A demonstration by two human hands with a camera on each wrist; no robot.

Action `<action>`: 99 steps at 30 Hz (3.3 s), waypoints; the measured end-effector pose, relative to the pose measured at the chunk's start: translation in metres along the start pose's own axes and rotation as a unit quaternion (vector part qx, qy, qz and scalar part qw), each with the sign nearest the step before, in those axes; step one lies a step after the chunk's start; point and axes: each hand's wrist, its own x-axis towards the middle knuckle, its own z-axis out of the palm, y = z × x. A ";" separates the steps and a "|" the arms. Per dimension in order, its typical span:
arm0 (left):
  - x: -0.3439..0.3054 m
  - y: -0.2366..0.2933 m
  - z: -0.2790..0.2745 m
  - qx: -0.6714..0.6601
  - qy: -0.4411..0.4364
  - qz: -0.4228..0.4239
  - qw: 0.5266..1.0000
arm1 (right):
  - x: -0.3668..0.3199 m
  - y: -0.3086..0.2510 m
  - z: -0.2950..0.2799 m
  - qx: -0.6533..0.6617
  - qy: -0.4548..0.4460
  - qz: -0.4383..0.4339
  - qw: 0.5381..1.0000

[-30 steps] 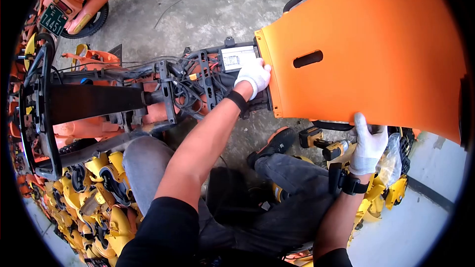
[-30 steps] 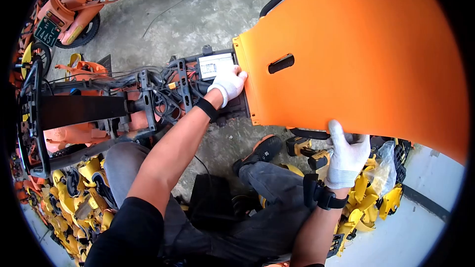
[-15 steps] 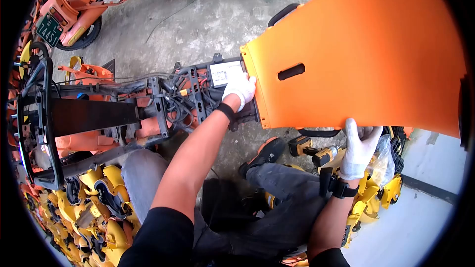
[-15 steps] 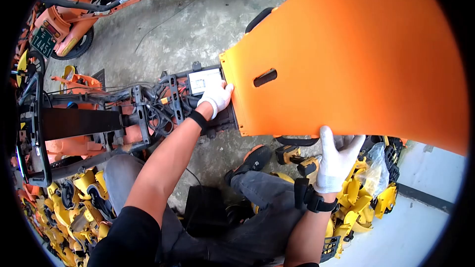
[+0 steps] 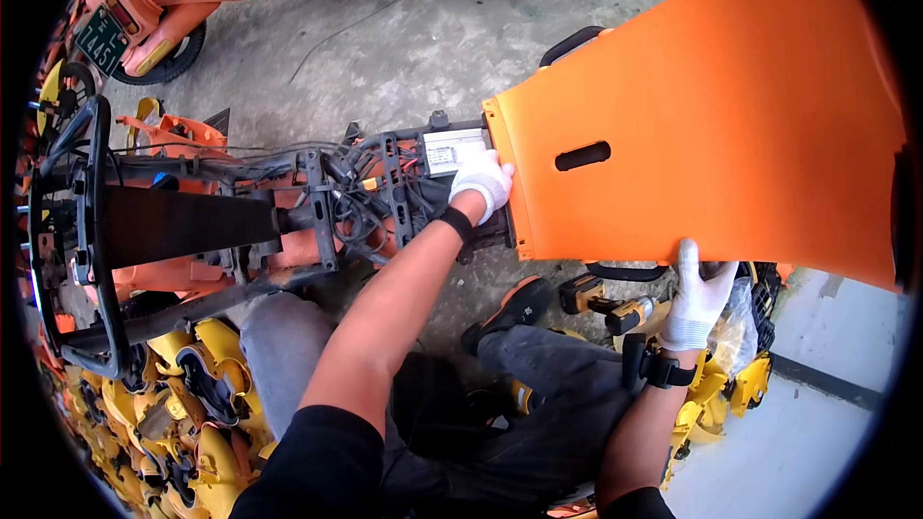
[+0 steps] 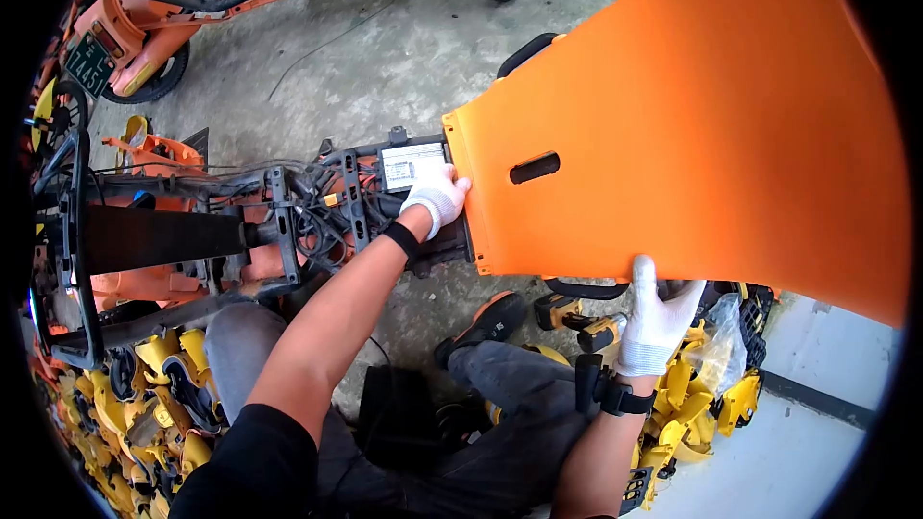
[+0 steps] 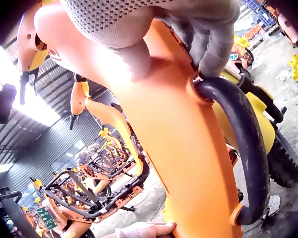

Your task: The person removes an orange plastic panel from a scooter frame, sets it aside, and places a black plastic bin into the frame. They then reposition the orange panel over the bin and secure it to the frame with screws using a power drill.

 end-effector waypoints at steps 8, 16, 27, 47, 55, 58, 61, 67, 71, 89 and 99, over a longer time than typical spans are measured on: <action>-0.002 0.004 -0.001 0.016 0.009 -0.004 1.000 | -0.005 0.006 0.003 -0.025 -0.037 0.023 0.999; 0.009 -0.002 0.005 0.077 0.025 0.043 0.996 | -0.006 0.019 -0.001 -0.029 -0.089 0.046 0.995; 0.000 0.025 -0.023 0.261 -0.002 0.084 0.962 | -0.051 0.074 0.004 -0.159 -0.273 0.333 0.888; 0.030 0.004 -0.010 0.170 0.040 0.085 0.981 | -0.093 0.127 0.100 0.109 -0.162 0.383 0.903; 0.040 -0.006 -0.011 0.175 0.043 0.095 0.979 | -0.096 0.129 0.105 0.113 -0.167 0.380 0.903; 0.033 0.003 -0.015 0.175 0.041 0.094 0.979 | -0.094 0.127 0.105 0.101 -0.186 0.378 0.901; 0.029 0.003 -0.018 0.167 0.035 0.130 0.977 | -0.094 0.126 0.104 0.087 -0.184 0.371 0.906; 0.026 0.005 -0.013 0.147 0.063 0.104 0.982 | -0.094 0.128 0.104 0.094 -0.149 0.352 0.919; 0.027 0.006 -0.019 0.152 0.023 0.104 0.983 | -0.096 0.130 0.100 0.096 -0.166 0.363 0.912; 0.020 0.004 -0.013 0.040 0.023 0.040 0.998 | -0.102 0.129 0.111 0.092 -0.132 0.376 0.912; 0.017 0.015 -0.026 0.068 0.001 0.027 0.997 | -0.102 0.133 0.112 0.055 -0.130 0.353 0.925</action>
